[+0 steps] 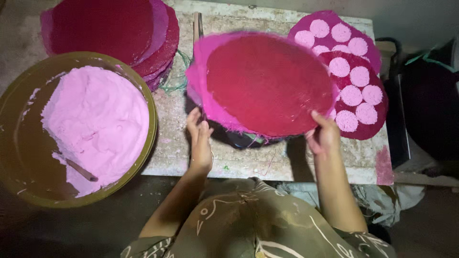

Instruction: The person fills a handheld wooden mold with pink paste from a large basin, presses the mold over a mesh tray to extrude round paste discs, and wipes the mold surface between presses. They periodically lift finished trays of discs aside and continue filling and pressing new batches.

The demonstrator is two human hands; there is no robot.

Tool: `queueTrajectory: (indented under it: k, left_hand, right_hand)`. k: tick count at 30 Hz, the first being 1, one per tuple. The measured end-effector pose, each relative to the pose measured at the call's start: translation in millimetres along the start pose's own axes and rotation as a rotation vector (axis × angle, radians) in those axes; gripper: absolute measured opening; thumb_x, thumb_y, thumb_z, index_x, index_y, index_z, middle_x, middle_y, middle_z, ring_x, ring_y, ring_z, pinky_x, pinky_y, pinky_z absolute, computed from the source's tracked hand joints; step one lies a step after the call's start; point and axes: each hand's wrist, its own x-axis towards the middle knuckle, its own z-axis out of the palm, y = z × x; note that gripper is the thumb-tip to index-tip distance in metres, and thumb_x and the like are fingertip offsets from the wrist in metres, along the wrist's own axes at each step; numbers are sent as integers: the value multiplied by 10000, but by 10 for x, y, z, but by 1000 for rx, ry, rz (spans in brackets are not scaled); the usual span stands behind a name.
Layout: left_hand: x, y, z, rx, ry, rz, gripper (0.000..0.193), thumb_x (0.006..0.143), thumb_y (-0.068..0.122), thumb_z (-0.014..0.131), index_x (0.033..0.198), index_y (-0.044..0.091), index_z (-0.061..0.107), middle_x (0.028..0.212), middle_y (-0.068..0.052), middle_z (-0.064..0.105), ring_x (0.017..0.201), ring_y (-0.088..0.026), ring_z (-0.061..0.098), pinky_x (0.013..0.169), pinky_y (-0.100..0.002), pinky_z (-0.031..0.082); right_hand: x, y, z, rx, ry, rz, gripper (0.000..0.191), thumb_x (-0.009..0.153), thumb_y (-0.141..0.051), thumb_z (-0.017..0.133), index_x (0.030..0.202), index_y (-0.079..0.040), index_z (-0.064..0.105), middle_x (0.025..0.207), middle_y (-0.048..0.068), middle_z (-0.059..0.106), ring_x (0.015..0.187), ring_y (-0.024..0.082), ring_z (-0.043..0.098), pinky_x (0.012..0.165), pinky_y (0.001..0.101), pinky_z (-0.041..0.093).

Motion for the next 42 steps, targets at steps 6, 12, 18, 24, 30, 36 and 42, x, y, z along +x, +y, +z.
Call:
queueTrajectory:
  k: [6,12,18,24,30,36,42]
  left_hand:
    - [-95,-380,360,30,25,-713,838,908,82,672,1528,136,110,1496,-256,308,1016,-271,503,850,-472,479]
    - [237,-625,274,517,-159,-6,601,908,39,566,1470,61,353,1386,-198,541,1103,-291,604,858,-440,536]
    - [598,-330,-34,690,-217,84,461,892,92,588,1345,54,513,1264,-199,620,1078,-326,644,890,-439,538]
    - [153,-21,-887,917,-2,231,393,889,74,525,1267,52,630,1167,-192,660,1026,-346,678,881,-424,557]
    - [-194,-84,-1357,1099,-154,-44,391,789,233,781,1132,96,651,1087,-136,652,900,-336,675,782,-423,537]
    - [-325,-27,-1309,1052,-73,-57,251,799,237,775,959,88,650,951,-124,673,892,-320,692,768,-431,555]
    - [-447,-30,-1341,1199,-75,-92,180,861,233,701,951,96,626,954,-146,660,886,-392,655,766,-505,518]
  right_hand:
    - [-36,-397,185,-13,31,-148,504,962,-16,585,1451,26,473,1411,172,610,1312,316,620,1117,489,478]
    - [-201,-201,222,19,53,-66,515,976,-37,583,1476,25,472,1451,175,591,1336,323,594,1174,508,467]
    - [-202,294,-34,-21,70,52,515,955,-28,560,1462,6,475,1429,169,585,1284,315,600,1118,503,481]
    - [-229,654,-226,-69,129,142,540,937,-22,558,1469,-53,474,1426,130,588,1275,287,595,1090,479,471]
    - [-207,514,-217,-438,290,216,688,831,-105,682,1474,-136,436,1367,101,604,1218,267,598,1030,456,482]
    - [133,266,611,-1247,234,-696,540,960,-122,778,1413,-24,499,1337,163,511,1178,284,570,1033,419,486]
    - [1353,1042,2254,-1476,-292,-443,430,888,-265,835,1211,-72,627,1038,163,697,933,321,690,851,410,551]
